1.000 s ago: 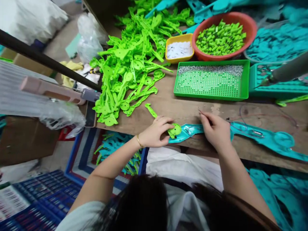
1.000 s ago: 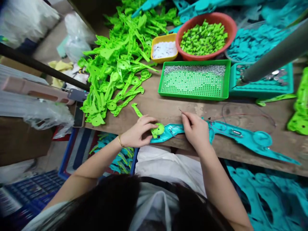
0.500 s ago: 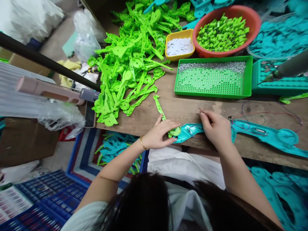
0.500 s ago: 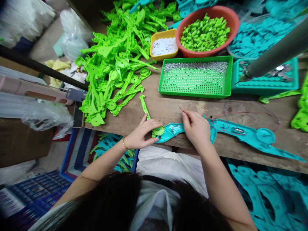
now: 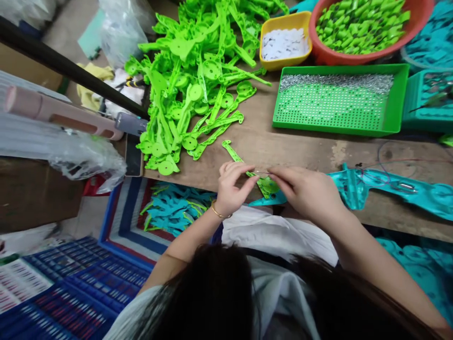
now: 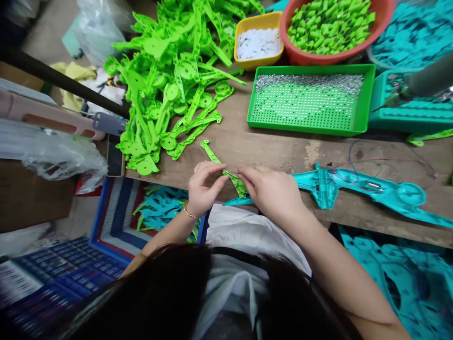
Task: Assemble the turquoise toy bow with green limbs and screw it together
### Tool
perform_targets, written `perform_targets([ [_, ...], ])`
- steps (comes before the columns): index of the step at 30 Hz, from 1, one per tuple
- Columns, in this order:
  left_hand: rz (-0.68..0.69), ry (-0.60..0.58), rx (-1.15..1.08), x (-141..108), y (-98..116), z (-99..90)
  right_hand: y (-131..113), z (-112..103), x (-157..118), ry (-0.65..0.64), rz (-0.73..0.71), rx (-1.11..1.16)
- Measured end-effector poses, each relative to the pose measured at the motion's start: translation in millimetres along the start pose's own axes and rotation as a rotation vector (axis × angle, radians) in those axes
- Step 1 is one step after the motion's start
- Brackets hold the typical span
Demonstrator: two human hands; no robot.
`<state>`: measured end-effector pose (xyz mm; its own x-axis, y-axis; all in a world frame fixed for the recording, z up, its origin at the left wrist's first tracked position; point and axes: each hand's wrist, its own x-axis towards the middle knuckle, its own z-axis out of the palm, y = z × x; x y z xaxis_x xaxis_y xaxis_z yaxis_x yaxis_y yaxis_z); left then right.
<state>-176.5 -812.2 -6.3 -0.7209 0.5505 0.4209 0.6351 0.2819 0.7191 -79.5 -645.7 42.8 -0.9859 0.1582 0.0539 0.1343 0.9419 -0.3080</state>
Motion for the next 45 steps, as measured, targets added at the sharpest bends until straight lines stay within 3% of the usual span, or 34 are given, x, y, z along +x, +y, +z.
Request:
perform_targets([
  [6, -0.062, 0.033, -0.076, -7, -15, -10.1, -20, 6, 20, -0.111, 0.000, -0.184],
  [10, -0.113, 0.059, -0.065, -8, -21, -12.2, -27, 11, 26, -0.116, -0.007, -0.207],
  [14, -0.133, 0.086, 0.071, 4, -36, -15.6, -18, 12, 33, -0.093, 0.093, 0.019],
  [18, -0.098, 0.055, 0.219, 18, -51, -13.0, -10, 8, 43, -0.194, 0.205, 0.375],
  [23, -0.100, -0.014, 0.333, 23, -54, -6.4, -23, 10, 48, -0.222, 0.201, 0.556],
  [32, -0.131, -0.040, 0.313, 24, -54, -5.0, -30, 24, 32, -0.158, -0.033, 0.333],
  [39, -0.089, -0.058, 0.391, 27, -52, -3.9, -32, 28, 32, -0.161, -0.016, 0.237],
  [45, -0.027, -0.210, 0.570, 36, -45, -8.7, -27, 40, 29, -0.089, -0.051, 0.210],
])
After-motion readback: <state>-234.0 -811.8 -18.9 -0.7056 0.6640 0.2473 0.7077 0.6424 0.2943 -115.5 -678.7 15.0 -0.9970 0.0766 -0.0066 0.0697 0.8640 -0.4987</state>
